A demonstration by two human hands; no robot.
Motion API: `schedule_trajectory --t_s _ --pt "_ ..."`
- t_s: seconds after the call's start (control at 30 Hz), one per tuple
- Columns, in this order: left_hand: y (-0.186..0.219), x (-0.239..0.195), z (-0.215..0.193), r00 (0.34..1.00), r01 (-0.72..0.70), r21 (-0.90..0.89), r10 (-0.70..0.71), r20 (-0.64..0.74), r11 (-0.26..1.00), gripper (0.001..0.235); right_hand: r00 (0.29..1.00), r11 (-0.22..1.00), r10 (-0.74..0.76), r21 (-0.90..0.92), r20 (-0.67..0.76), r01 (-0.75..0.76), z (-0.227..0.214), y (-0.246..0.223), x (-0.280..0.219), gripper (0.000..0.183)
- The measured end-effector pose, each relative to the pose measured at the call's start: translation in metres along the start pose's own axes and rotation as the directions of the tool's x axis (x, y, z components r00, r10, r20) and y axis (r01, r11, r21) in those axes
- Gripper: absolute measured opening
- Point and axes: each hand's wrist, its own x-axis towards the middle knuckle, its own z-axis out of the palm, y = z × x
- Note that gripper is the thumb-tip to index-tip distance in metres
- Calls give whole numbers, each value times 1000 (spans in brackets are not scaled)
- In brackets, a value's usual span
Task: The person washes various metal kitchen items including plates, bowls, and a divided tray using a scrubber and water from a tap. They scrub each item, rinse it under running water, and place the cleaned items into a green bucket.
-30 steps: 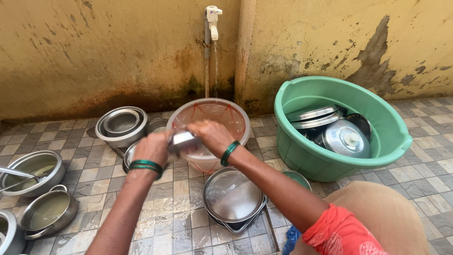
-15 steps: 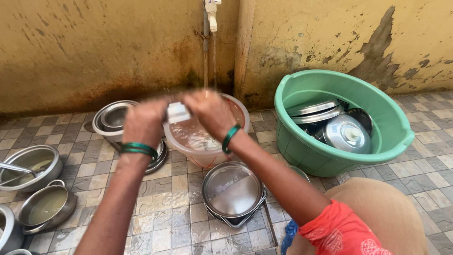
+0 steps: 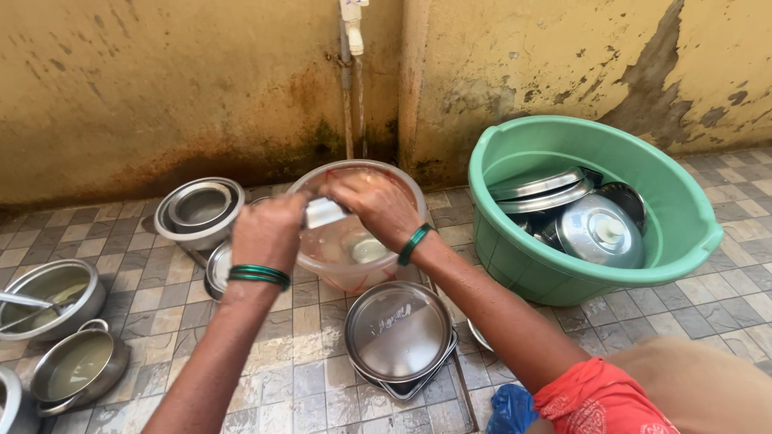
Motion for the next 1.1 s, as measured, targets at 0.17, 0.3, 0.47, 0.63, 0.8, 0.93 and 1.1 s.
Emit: schedule_trajectory --t_s 0.17,0.3,0.47,0.63,0.8,0.93,1.1 --pt "58 28 39 985 32 -169 -2 175 985 21 997 998 -57 -3 55 57 -31 55 -37 23" --pt "125 102 69 979 -193 -224 172 -110 955 27 983 972 72 -208 -169 -107 -85 124 -80 22" --pt "202 186 101 931 -363 -282 336 -141 888 55 865 830 167 -406 -473 -382 -136 192 -159 23" --pt "164 130 169 922 -381 -498 358 -146 779 39 832 623 302 -564 -466 -542 -124 268 -235 21" --pt "81 -46 266 798 211 -304 16 603 929 30 912 593 392 -726 -118 -349 -92 339 -294 17" --pt "38 -191 339 579 629 -88 -390 716 772 38 770 587 630 -712 102 -386 -71 386 -321 29" --pt "38 -265 386 162 872 152 -567 808 465 46 753 676 613 -652 239 -343 -58 411 -312 52"
